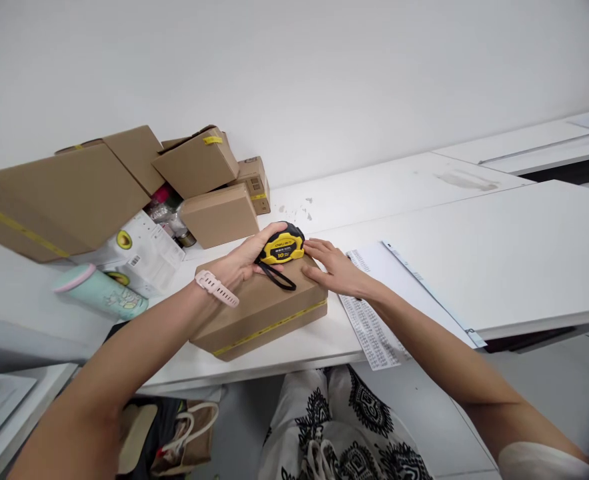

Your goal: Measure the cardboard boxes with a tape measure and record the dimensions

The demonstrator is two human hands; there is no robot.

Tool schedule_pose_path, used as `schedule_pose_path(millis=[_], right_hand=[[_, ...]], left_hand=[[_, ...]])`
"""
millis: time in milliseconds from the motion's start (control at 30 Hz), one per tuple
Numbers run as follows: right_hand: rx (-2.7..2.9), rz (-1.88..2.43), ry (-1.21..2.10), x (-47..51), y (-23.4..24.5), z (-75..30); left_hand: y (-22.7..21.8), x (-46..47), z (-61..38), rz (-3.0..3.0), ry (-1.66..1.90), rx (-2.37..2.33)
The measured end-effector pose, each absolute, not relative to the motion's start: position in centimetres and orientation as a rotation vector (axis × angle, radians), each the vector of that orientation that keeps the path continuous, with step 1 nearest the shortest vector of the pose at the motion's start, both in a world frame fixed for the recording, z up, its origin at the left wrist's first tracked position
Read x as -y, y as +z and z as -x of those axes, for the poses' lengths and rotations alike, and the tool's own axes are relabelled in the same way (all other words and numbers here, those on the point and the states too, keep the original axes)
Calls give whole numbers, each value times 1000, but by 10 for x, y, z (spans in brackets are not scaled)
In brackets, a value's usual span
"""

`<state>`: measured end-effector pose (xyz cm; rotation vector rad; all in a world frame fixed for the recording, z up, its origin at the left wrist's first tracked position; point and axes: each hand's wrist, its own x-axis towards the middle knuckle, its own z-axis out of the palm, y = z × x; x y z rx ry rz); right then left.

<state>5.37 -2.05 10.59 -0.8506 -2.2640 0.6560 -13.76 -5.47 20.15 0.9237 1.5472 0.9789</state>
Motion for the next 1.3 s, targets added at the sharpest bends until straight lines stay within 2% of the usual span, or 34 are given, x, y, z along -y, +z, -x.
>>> schedule_pose_path(millis=[233,600,967,1300], right_hand=[[2470,886,412,25,121,-54],[2543,802,364,24,110,-44],[2661,777,146,25,112,-41],[2645,790,226,24,110,-42]], left_hand=[[207,77,161,-921,981,-1617],[203,217,299,-458,1453,-1953],[199,269,301,-515,1397,-1902],[198,282,295,-553,1363,-1879]])
